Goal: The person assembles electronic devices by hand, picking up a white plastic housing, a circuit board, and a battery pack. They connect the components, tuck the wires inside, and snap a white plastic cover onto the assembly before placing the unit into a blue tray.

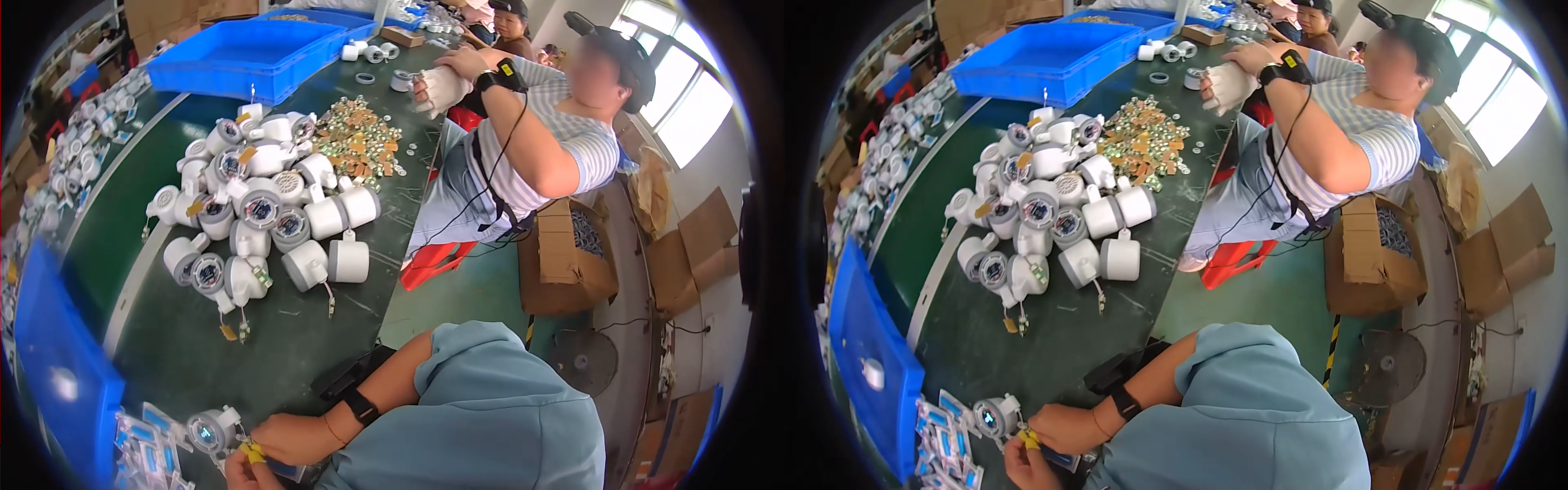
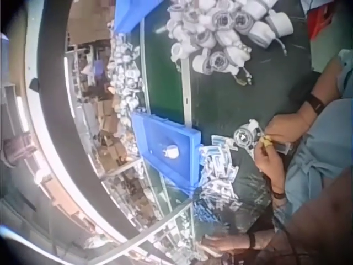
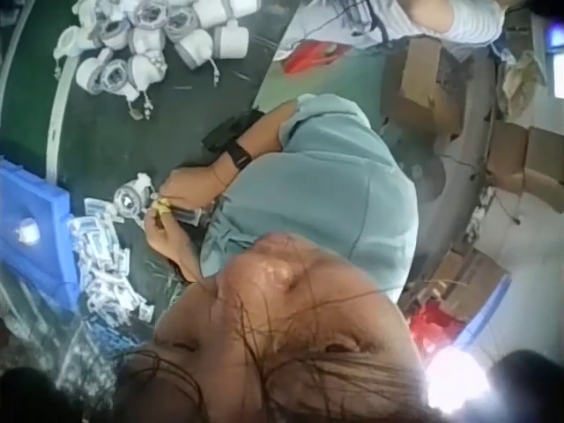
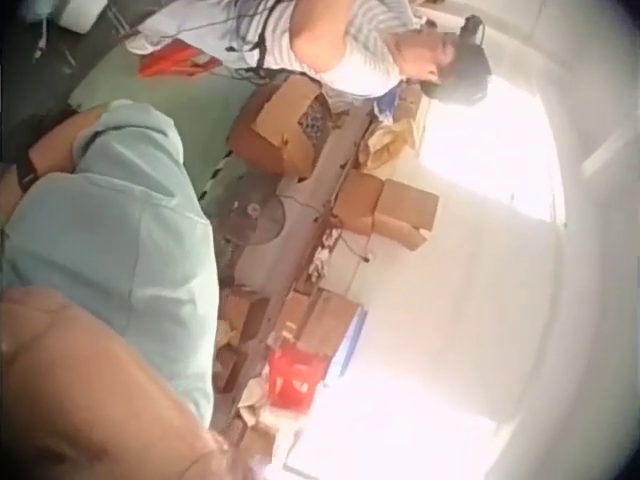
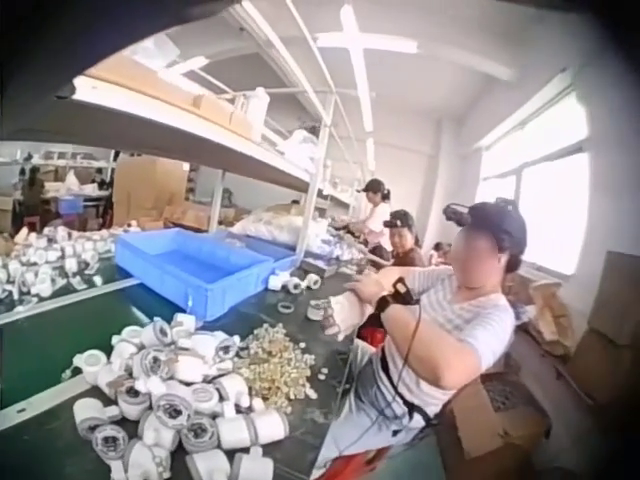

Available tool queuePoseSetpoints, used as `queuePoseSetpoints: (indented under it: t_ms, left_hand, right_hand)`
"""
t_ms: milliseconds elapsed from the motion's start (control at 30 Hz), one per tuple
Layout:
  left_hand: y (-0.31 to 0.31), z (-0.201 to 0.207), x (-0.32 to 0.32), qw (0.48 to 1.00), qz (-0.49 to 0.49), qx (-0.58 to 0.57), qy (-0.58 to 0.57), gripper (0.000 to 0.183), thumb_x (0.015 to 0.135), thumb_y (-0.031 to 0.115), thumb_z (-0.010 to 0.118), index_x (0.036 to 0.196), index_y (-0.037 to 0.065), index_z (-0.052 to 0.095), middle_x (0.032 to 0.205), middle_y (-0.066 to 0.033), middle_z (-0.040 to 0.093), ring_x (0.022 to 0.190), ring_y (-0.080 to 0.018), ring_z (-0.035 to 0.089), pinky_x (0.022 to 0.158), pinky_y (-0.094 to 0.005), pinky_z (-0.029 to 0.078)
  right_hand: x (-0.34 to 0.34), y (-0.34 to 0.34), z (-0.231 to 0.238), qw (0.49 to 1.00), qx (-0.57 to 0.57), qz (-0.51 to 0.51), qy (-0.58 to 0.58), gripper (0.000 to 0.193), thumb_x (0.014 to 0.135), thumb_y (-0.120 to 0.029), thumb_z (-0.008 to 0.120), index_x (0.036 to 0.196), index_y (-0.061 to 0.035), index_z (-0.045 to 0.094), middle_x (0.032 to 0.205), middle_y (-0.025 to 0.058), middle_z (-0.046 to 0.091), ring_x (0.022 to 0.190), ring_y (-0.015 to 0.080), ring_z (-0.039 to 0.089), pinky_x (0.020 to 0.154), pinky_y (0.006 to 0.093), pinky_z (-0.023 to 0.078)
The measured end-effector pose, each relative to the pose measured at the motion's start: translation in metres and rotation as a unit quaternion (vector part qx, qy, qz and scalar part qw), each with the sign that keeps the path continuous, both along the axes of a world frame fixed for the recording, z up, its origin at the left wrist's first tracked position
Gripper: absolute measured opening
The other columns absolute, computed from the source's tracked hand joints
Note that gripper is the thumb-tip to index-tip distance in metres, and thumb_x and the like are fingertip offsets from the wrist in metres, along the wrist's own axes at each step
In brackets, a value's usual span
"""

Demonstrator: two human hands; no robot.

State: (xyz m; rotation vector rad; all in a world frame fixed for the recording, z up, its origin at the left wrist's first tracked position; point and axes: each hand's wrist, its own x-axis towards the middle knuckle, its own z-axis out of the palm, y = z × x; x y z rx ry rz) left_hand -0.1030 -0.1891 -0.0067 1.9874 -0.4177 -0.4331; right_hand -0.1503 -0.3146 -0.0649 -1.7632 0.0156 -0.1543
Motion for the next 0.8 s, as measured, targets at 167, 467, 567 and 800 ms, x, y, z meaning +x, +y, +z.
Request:
queuePoseSetpoints:
  t_ms: [167,467,567,800]
  left_hand:
    - [0.002,-0.006,0.002,0.999,-0.017,0.006,-0.034,0.024,0.085,0.010,0.058,0.102,-0.008,0.062,0.093,-0.0163,0.067,0.081,-0.0224,0.061,0.075,-0.0336,0.049]
    - [0.004,0.008,0.011,0.991,-0.080,0.072,-0.084,0.025,0.089,0.018,0.058,0.101,-0.004,0.064,0.093,-0.0176,0.066,0.079,-0.0255,0.062,0.071,-0.0357,0.050]
    - [0.011,0.007,0.013,0.995,-0.087,0.041,-0.007,0.027,0.093,0.019,0.055,0.108,-0.002,0.062,0.094,-0.0124,0.066,0.081,-0.0197,0.060,0.071,-0.0309,0.049]
    - [0.026,-0.009,0.017,0.995,-0.082,0.047,0.024,0.028,0.093,0.020,0.054,0.109,-0.002,0.062,0.096,-0.0118,0.065,0.083,-0.0192,0.059,0.072,-0.0297,0.049]
  right_hand:
    - [0.002,-0.002,-0.003,1.000,0.015,0.008,-0.004,0.017,0.082,-0.009,0.054,0.076,0.0055,0.060,0.071,0.0251,0.061,0.069,0.0409,0.062,0.061,0.0430,0.048]
    - [0.008,-0.007,-0.008,0.998,-0.047,0.014,-0.038,0.021,0.086,-0.017,0.052,0.079,0.0013,0.061,0.072,0.0209,0.062,0.063,0.0319,0.060,0.057,0.0395,0.047]
    - [0.006,-0.010,0.002,0.998,-0.023,0.011,-0.059,0.022,0.085,-0.017,0.051,0.076,0.0023,0.058,0.068,0.0239,0.058,0.058,0.0359,0.056,0.054,0.0423,0.045]
    - [0.005,-0.006,0.000,0.999,-0.010,0.031,-0.030,0.024,0.085,-0.018,0.052,0.075,0.0039,0.058,0.068,0.0238,0.059,0.057,0.0355,0.057,0.053,0.0429,0.045]
